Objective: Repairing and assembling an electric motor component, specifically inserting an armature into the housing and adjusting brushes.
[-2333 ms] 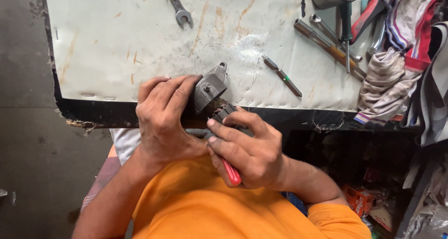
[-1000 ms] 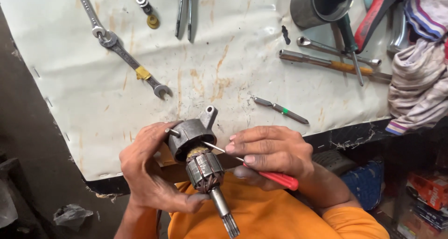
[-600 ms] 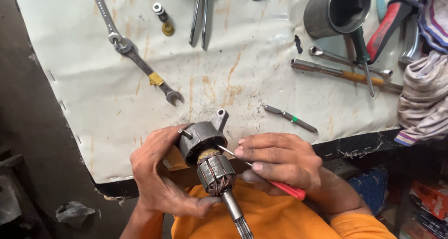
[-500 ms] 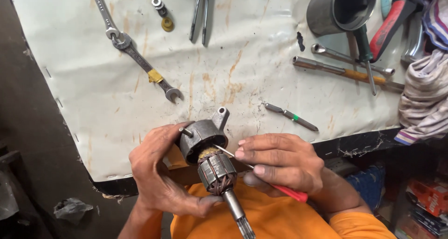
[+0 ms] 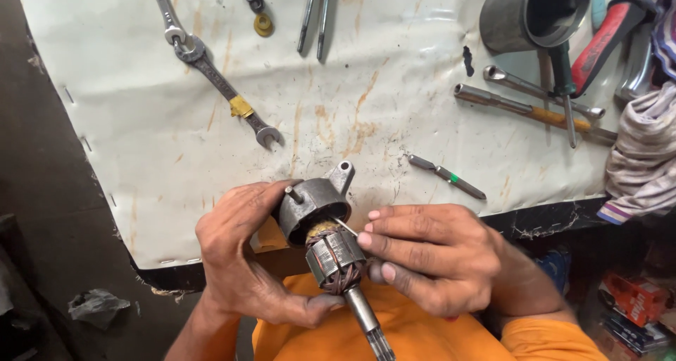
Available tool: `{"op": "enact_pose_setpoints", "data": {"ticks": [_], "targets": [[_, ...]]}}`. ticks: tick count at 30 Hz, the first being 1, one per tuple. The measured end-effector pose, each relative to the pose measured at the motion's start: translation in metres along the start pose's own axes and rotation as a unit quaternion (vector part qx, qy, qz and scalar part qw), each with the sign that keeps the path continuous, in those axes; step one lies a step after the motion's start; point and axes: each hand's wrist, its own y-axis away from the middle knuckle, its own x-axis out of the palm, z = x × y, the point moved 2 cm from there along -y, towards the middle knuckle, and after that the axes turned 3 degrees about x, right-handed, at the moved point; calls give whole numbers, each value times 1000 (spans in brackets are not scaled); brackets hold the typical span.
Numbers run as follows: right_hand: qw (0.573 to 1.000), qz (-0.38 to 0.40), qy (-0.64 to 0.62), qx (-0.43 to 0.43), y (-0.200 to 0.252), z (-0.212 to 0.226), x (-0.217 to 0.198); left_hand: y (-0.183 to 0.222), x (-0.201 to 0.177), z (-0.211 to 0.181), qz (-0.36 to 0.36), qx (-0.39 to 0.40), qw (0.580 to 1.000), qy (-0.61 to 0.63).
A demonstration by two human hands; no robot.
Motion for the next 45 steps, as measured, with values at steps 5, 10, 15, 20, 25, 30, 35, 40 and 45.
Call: {"op": "enact_pose_setpoints", "data": {"ticks": [5, 10, 15, 20, 25, 30, 35, 40, 45], "targets": [[996, 41, 36, -76, -5, -4, -6, -7, -1, -1, 29, -21, 999, -26], [1000, -24, -7, 14, 13, -2, 9, -7, 3, -5, 23, -20, 998, -57], [996, -46, -8, 74, 22, 4, 16, -8, 2, -5, 29, -16, 997, -71], [997, -37, -7, 67, 26, 5, 16, -10, 4, -6, 39, -14, 996, -81], [978, -98, -48, 177, 44, 18, 38, -3, 11, -2, 25, -21, 995, -97], [942, -154, -83, 285, 49, 26, 46, 1, 12, -1, 32, -24, 992, -124], [974, -74, -55, 205, 35, 17, 25, -3, 13, 0, 44, -27, 991, -127], [988, -41, -36, 145, 37, 9, 19, -4, 14, -1, 52, -21, 990, -131], [995, -37, -31, 84, 35, -2, 12, -9, 14, -1, 61, -18, 989, -132]]}}
